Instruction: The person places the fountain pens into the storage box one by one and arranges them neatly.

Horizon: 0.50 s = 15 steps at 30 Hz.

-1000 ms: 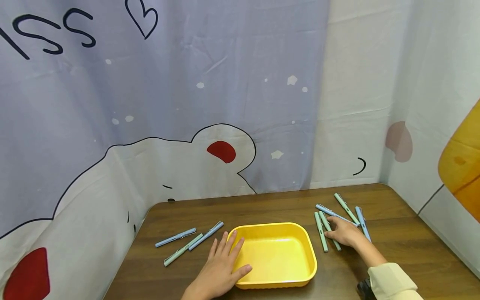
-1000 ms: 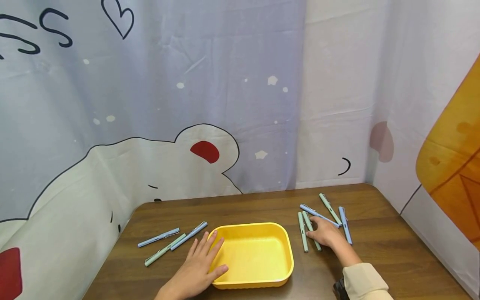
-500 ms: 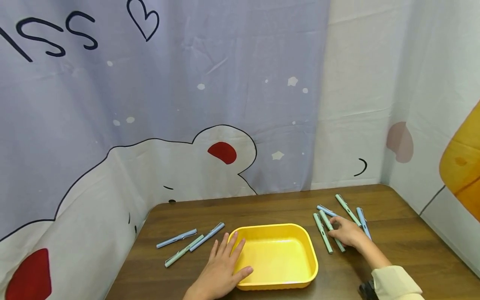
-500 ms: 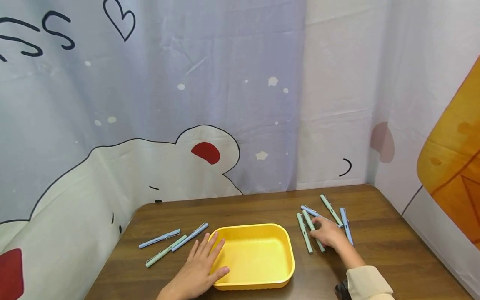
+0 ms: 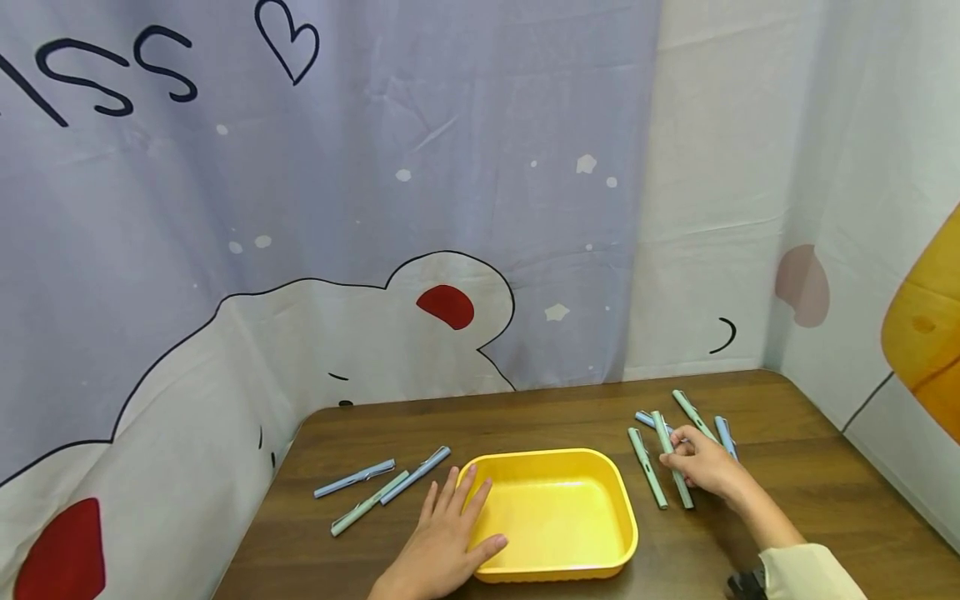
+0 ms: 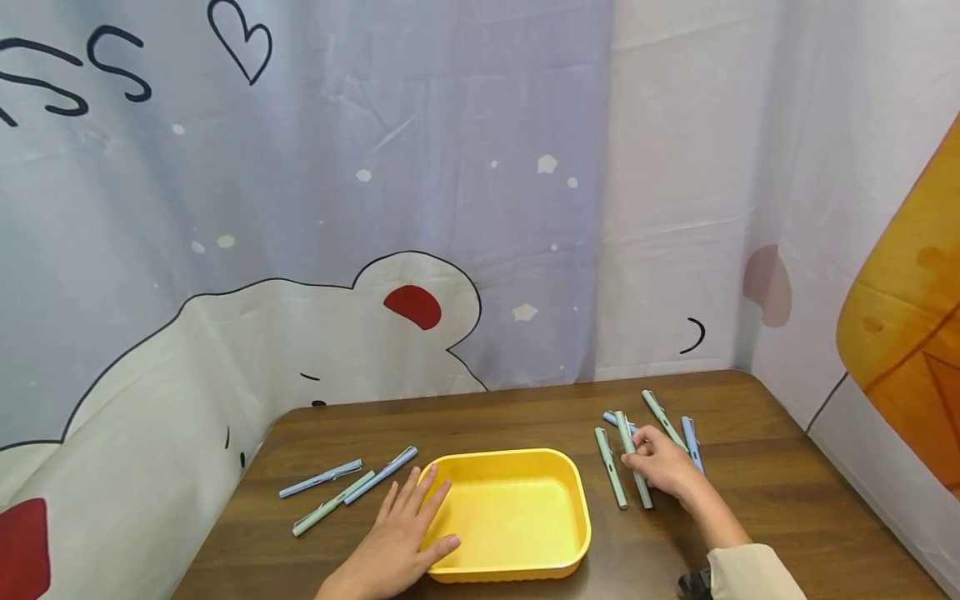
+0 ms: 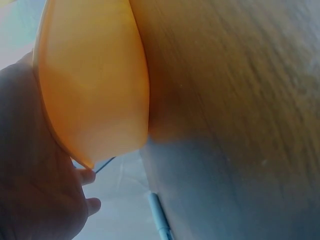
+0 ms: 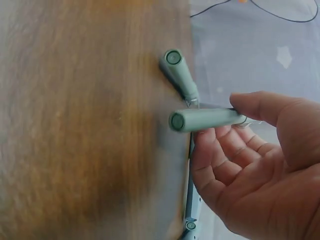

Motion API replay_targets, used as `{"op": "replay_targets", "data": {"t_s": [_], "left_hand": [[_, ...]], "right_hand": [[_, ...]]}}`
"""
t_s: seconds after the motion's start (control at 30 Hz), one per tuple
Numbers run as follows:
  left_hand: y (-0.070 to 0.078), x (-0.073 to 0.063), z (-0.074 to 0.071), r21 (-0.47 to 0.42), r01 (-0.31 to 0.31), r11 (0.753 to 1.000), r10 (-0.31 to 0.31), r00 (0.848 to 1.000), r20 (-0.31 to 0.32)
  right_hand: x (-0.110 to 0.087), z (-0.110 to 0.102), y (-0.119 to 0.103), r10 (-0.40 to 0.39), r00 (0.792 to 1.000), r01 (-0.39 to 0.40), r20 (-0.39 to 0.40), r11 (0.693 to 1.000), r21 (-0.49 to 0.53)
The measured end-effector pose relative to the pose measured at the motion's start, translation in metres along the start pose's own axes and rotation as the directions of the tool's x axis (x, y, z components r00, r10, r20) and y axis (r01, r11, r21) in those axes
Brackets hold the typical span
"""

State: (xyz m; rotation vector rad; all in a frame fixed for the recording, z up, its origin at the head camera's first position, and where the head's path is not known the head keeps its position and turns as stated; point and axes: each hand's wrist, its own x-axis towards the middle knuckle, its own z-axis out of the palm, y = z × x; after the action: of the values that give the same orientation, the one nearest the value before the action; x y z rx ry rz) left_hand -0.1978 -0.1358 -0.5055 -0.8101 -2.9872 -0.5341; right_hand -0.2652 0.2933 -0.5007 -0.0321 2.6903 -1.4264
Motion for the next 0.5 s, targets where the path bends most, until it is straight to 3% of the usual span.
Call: {"op": "replay_targets", "data": {"t_s": [0.17,0.33,0.5], "left_hand": [[-0.001,0.0,0.001,-0.006,-0.006,1.0,0.006,1.0,-0.006],[-0.001,0.0,0.002,-0.015,-0.003,1.0,0.003,1.0,-0.002],[-0.002,0.0,0.002,-0.029,0.011,1.0,-0.011,1.0,0.01]], "right_hand": [[-0.001,-0.002,-0.002,-0.021,0.998,0.01,0.058,0.984,0.177],[-0.002,-0.002,-0.006,-0.079,0.99,0.029,0.12,0.927,0.374],[-0.006,-0.004,-0.014,-0.135,0.976,0.038,0.169,0.877,0.48]]}}
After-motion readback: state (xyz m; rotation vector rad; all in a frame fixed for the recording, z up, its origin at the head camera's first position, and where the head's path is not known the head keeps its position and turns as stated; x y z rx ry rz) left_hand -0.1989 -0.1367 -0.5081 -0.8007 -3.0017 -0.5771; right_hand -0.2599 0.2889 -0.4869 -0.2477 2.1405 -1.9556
